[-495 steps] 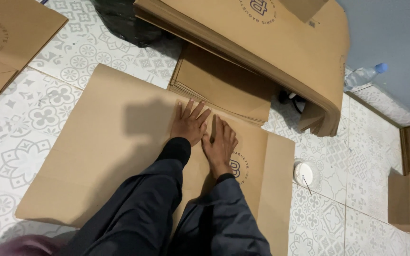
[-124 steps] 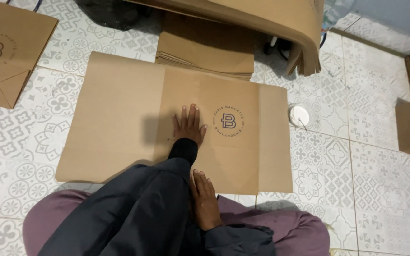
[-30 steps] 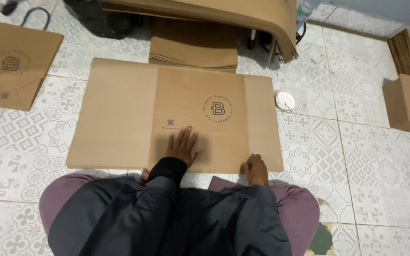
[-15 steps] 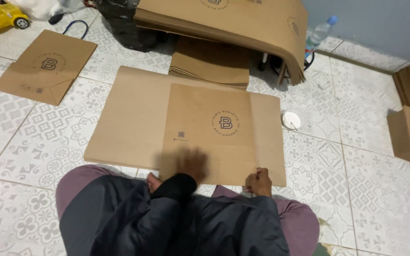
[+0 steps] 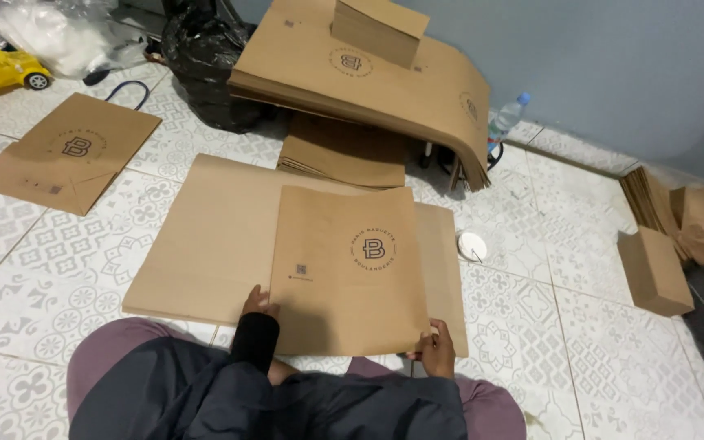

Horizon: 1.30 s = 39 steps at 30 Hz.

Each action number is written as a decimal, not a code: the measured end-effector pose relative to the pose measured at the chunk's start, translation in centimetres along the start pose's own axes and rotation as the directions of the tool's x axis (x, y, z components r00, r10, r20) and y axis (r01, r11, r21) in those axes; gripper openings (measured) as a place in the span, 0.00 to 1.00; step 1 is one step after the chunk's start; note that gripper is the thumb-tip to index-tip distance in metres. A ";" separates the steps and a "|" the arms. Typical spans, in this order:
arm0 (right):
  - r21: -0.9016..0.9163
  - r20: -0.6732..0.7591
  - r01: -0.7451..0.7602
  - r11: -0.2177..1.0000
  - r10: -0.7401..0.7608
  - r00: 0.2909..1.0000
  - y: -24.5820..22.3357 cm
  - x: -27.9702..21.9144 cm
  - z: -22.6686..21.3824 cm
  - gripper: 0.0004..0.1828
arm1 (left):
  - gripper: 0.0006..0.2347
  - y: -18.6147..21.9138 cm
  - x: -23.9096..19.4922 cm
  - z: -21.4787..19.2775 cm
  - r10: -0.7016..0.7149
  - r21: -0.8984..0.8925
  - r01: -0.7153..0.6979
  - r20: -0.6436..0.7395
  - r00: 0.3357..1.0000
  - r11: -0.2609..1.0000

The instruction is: The person sits on the floor and assembles flat cardboard pieces into a bag. They apply glue to the edges using a small stick, fold the cardboard, and press the glued sections together to secure the shape.

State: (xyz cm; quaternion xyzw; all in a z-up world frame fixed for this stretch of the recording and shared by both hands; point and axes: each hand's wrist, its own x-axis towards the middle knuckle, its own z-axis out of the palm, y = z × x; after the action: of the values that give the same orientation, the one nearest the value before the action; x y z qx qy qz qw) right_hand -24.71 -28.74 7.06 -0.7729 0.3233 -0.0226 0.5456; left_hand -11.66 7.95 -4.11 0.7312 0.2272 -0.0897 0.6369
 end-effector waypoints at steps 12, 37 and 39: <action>0.194 -0.106 0.064 0.979 -0.044 0.993 1.7 1.7 0.0 0.22 | 0.30 1.4 -0.7 1.0 0.183 -0.021 -0.182 0.089 0.979 0.983; 0.275 -0.083 -0.065 0.959 0.091 0.992 -12.8 18.3 11.4 0.48 | 0.28 15.4 19.0 7.3 -0.225 -0.708 0.111 -0.069 0.972 0.697; 0.190 -0.148 0.261 0.946 -0.235 0.961 -9.1 23.7 12.9 0.35 | 0.31 15.3 23.2 9.7 -0.041 -0.740 -0.176 -0.265 0.963 0.649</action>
State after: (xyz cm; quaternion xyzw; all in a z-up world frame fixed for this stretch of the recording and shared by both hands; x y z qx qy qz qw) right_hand 3.35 -28.75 2.12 -0.7433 0.2522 -0.1727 0.5951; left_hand 17.13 2.30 -1.89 0.4116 0.2969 0.1334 0.8512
